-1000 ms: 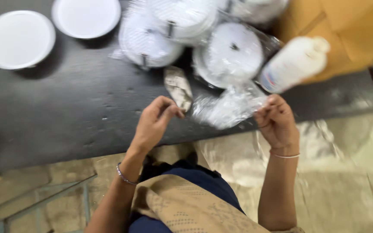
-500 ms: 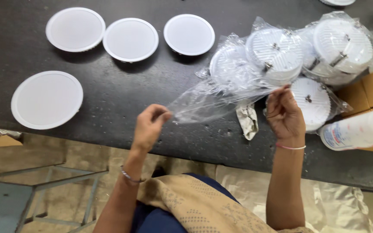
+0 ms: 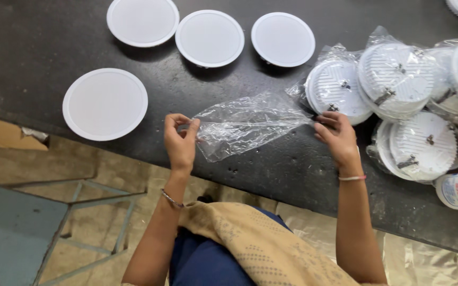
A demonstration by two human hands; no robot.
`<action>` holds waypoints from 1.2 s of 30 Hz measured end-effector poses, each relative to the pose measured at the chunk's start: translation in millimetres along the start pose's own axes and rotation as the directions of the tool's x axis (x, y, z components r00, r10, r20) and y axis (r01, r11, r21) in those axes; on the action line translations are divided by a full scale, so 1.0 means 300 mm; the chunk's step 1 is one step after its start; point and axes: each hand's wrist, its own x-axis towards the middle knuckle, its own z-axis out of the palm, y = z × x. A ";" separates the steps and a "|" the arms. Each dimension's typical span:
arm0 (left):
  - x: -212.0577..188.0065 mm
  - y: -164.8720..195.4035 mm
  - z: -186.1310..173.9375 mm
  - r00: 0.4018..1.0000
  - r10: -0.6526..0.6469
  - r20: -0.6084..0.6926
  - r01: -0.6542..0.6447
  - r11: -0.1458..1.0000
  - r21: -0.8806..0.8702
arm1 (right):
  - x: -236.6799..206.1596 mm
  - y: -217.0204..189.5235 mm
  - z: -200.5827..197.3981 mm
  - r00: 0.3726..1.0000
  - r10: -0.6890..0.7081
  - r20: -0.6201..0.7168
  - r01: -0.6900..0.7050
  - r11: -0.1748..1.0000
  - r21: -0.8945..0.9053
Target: The person wipes the white diffuser face of round LED ceiling light fixtures with a cloth, then wraps each fixture in a clear plastic bag and sets the bagged fixtures on the workbench. They occasionally reach into a sack below the bench for supplies and handle mounting clips on the fixture backs.
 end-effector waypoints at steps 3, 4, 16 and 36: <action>-0.040 0.008 0.041 0.999 0.044 -0.023 -0.043 0.998 0.051 | -0.063 -0.082 0.041 0.996 -0.074 -0.042 0.062 0.970 -0.234; -0.059 0.018 0.062 0.997 0.076 -0.029 -0.074 0.995 0.069 | -0.096 -0.119 0.063 0.998 -0.052 -0.047 0.037 0.960 -0.276; -0.248 0.272 0.212 0.952 0.163 0.260 -0.160 0.987 -0.031 | -0.098 -0.282 0.237 0.935 -0.270 0.229 0.288 0.956 -0.049; -0.340 0.373 0.367 0.896 0.414 0.160 -0.443 0.809 0.387 | 0.055 -0.207 0.032 0.912 -0.302 0.277 0.327 0.944 -0.047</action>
